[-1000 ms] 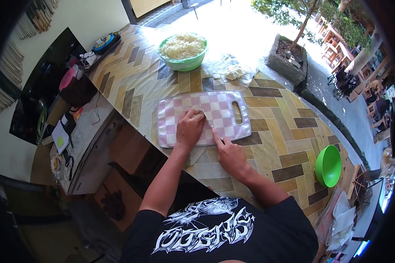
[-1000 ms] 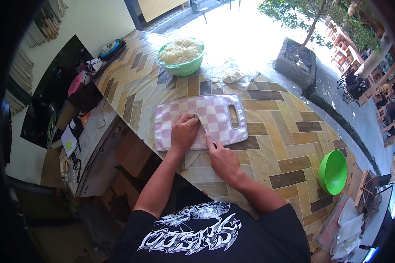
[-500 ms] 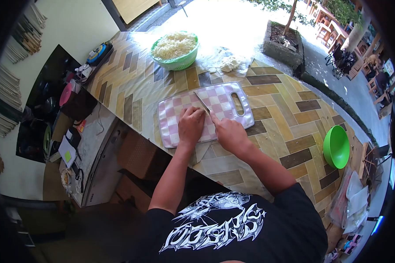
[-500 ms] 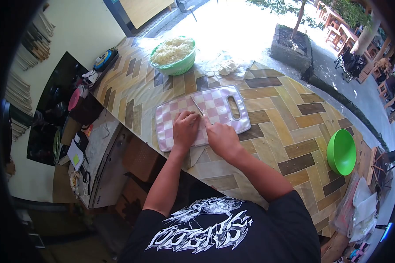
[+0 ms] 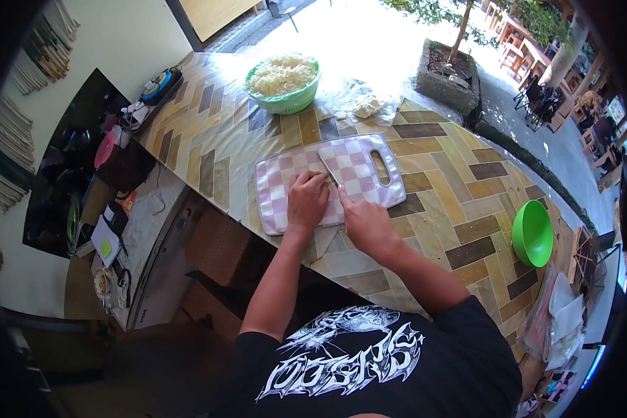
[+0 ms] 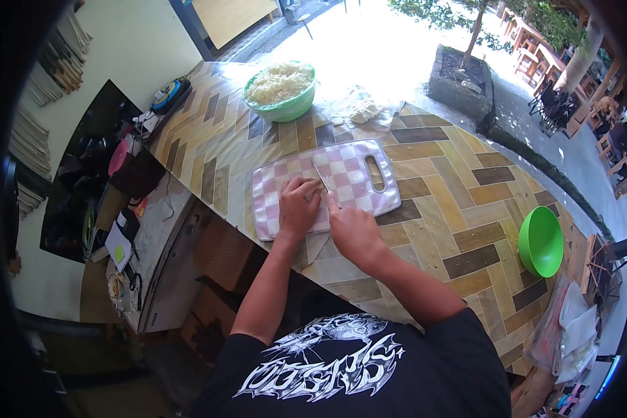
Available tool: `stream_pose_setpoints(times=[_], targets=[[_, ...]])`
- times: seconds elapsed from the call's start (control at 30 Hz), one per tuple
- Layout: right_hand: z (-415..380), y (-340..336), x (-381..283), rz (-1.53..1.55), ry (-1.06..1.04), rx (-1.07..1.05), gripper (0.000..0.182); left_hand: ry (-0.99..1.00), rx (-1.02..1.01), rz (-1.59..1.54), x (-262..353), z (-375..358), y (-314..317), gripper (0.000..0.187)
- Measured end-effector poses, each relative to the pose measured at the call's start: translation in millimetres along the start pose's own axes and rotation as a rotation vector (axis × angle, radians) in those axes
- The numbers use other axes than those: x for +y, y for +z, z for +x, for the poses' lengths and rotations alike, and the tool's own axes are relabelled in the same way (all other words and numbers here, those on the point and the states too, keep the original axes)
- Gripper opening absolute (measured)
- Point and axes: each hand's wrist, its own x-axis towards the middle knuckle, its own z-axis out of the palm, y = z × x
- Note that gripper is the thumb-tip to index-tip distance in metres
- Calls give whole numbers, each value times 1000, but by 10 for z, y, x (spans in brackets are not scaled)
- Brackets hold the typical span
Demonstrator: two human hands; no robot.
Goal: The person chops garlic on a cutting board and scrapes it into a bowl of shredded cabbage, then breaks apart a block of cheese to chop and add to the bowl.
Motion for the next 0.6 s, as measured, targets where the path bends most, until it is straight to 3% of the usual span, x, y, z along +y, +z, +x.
stream_pose_setpoints(times=[0.1, 0.3, 0.4, 0.5, 0.6], targets=[[20, 419, 2, -112, -20, 148, 62, 17, -34, 7, -9, -5, 25, 23], [132, 10, 175, 79, -40, 58, 64, 73, -63, 90, 56, -6, -10, 16], [18, 108, 6, -12, 14, 45, 62, 82, -61, 91, 16, -12, 23, 16], [94, 427, 1, -94, 2, 170, 63, 52, -85, 72, 45, -18, 16, 17], [199, 216, 124, 38, -16, 95, 65, 53, -92, 43, 70, -5, -45, 21]])
